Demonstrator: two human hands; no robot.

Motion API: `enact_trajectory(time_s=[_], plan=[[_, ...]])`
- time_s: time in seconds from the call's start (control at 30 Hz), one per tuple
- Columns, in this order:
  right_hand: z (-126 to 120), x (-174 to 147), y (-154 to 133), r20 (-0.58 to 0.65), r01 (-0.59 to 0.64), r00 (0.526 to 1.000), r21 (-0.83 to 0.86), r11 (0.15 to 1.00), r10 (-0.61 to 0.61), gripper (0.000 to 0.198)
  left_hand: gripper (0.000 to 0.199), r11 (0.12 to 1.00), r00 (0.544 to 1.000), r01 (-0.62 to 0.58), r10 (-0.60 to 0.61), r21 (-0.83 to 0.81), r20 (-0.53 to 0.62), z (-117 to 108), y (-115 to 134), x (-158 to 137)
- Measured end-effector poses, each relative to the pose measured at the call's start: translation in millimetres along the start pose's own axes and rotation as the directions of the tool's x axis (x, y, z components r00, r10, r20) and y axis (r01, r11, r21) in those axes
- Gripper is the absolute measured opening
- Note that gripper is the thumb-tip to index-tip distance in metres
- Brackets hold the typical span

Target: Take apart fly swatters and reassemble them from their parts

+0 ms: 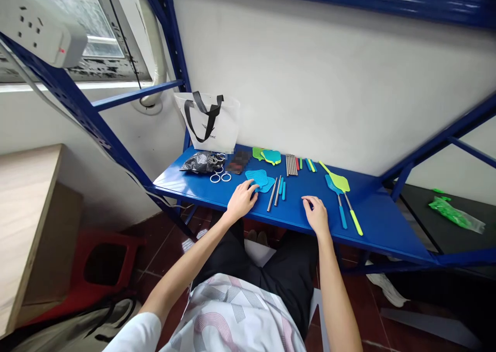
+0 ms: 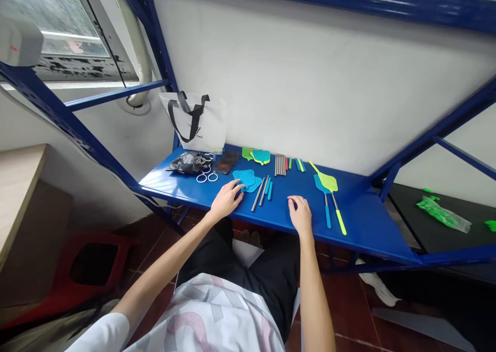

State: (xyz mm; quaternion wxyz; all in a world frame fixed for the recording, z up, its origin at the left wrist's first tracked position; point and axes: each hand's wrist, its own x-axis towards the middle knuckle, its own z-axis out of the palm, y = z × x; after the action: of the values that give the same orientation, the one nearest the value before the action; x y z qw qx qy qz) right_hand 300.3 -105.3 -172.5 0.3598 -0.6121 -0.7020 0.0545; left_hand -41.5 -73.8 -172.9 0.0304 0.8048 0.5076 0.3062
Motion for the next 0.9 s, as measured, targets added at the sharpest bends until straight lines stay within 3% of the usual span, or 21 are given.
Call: enact_trajectory(time_s=[0.3, 0.9], plan=[[6, -9, -12, -0.008, 0.092, 0.995, -0.209, 0.974, -0.096, 0.040, 0.036, 0.999, 0.999, -0.027, 0.026, 0.034, 0.024, -4, 1, 0], [6, -10, -12, 0.000, 0.080, 0.997, -0.221, 0.972, -0.082, 0.041, 0.037, 0.999, 0.999, -0.030, 0.030, 0.024, 0.030, -3, 0, -1]])
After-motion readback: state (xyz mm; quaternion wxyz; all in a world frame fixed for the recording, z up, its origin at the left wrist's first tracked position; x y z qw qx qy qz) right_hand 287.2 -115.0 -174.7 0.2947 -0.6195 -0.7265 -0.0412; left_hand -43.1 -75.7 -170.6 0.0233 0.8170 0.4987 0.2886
